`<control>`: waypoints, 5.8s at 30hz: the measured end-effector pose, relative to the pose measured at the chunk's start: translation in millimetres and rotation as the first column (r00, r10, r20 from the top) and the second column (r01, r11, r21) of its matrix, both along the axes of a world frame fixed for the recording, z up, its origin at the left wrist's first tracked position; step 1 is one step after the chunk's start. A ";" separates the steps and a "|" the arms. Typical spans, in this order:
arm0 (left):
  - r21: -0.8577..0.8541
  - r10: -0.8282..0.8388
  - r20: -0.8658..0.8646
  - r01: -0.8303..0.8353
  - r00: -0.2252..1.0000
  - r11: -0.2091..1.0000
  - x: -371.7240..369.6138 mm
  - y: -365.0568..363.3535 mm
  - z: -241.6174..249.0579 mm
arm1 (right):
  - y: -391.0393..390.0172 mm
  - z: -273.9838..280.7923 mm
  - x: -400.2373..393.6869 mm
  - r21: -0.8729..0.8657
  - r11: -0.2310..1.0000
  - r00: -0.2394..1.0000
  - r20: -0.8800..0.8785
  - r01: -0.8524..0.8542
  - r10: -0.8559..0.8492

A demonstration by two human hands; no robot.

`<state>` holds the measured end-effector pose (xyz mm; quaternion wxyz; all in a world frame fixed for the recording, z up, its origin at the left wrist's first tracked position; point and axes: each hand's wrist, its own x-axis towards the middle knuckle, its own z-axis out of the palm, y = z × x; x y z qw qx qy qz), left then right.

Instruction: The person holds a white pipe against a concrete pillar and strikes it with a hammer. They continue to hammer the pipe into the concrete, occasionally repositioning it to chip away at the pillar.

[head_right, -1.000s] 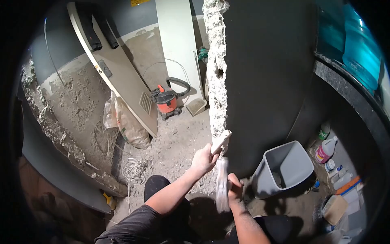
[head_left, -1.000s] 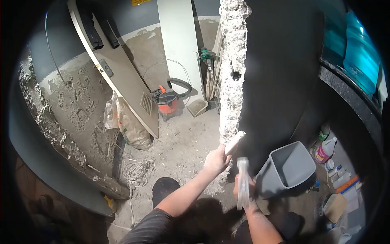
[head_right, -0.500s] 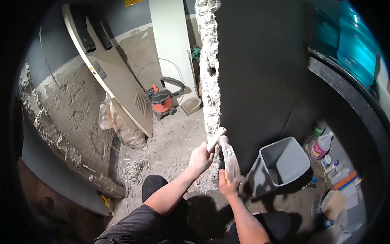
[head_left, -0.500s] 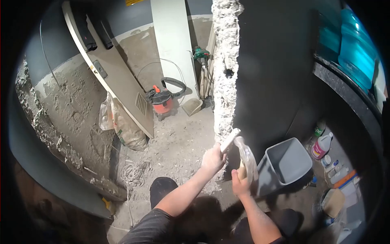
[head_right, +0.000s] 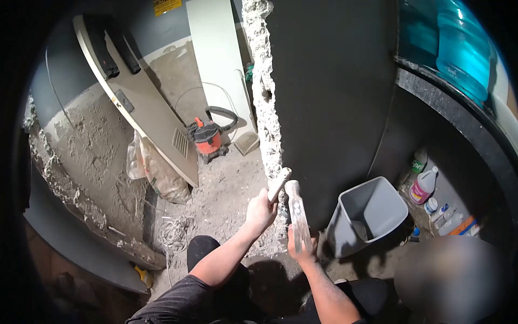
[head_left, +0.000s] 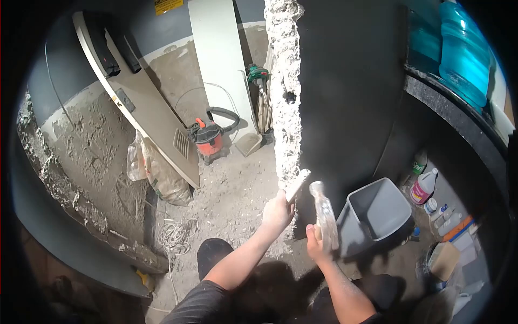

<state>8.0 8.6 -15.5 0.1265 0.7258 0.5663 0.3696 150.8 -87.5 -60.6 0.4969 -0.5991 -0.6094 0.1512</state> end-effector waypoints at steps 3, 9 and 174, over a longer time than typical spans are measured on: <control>-0.005 0.011 0.008 -0.011 1.000 1.000 -1.2 -3.4 -5.9 | -11.8 20.2 9.1 0.090 0.975 0.967 -0.138 -0.202 0.213; 0.005 0.020 -0.011 -0.020 1.000 1.000 2.7 -1.1 -13.0 | -1.6 -6.4 -8.3 0.136 0.989 0.998 0.025 0.053 -0.057; -0.014 0.067 0.057 -0.067 0.996 0.998 -24.7 27.9 -24.8 | 30.0 -20.9 -16.7 -0.201 0.980 1.000 0.001 0.006 -0.006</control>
